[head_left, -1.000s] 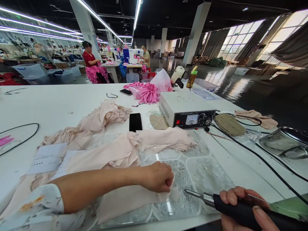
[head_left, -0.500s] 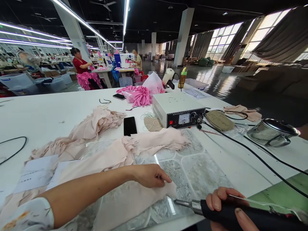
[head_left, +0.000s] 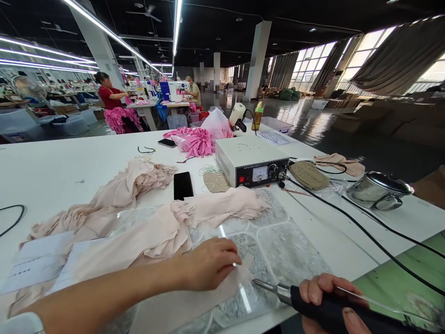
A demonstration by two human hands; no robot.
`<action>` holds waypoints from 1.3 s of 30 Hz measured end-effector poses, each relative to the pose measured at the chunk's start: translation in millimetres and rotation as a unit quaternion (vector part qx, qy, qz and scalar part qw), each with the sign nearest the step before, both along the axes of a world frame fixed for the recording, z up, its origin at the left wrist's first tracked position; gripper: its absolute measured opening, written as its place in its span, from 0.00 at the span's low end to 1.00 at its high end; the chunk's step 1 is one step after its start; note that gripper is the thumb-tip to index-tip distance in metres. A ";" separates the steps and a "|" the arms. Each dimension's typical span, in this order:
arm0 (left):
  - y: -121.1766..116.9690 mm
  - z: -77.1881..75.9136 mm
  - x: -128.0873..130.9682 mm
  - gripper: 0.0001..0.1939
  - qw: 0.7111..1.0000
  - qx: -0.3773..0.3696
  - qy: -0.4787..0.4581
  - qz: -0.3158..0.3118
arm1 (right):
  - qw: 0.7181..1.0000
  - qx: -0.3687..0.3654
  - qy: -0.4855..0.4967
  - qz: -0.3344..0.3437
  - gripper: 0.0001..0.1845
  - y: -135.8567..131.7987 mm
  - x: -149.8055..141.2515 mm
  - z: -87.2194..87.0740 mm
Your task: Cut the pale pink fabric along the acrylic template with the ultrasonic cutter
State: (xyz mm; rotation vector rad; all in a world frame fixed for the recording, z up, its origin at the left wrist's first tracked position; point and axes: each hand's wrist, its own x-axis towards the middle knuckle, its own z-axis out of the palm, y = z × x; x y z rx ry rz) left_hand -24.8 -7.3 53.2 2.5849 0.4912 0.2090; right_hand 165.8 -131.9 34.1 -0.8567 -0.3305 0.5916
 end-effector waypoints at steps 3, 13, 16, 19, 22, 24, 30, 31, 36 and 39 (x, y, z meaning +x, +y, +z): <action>-10.6 -7.4 -11.1 0.09 0.995 0.077 -0.018 -0.061 | 1.000 0.008 -0.009 0.016 0.11 0.1 -2.1 -0.3; -15.1 -14.3 -22.9 0.07 0.993 0.111 -0.012 -0.043 | 0.999 -0.007 -0.019 -0.046 0.09 14.3 7.3 -7.4; -11.4 -11.3 -2.9 0.04 0.997 0.068 0.011 0.023 | 0.999 -0.002 -0.023 -0.025 0.09 9.0 14.3 -9.2; -2.5 -11.8 24.5 0.11 0.996 0.021 0.074 0.047 | 0.999 -0.002 -0.030 -0.023 0.09 6.2 13.8 -8.5; 3.9 -16.2 45.0 0.16 0.995 0.009 0.088 0.050 | 1.000 -0.010 -0.018 -0.023 0.08 5.1 10.7 -3.9; 4.0 -19.3 50.6 0.12 0.995 -0.002 0.084 0.048 | 1.000 -0.014 -0.002 -0.027 0.08 4.1 10.3 -0.8; -6.7 -25.8 39.7 0.05 0.996 -0.049 0.008 0.075 | 1.000 -0.004 -0.006 -0.029 0.08 2.5 15.1 -2.9; -8.7 -27.3 36.8 0.05 0.995 -0.057 -0.010 0.085 | 1.000 0.004 -0.008 -0.028 0.08 3.1 15.4 -4.2; -15.8 -38.3 26.6 0.10 0.981 -0.087 -0.109 0.137 | 1.000 0.021 -0.014 -0.006 0.08 7.3 11.6 -7.0; -17.6 -46.4 23.0 0.10 0.960 -0.129 -0.194 0.156 | 0.999 0.041 -0.018 0.013 0.09 10.5 5.6 -7.0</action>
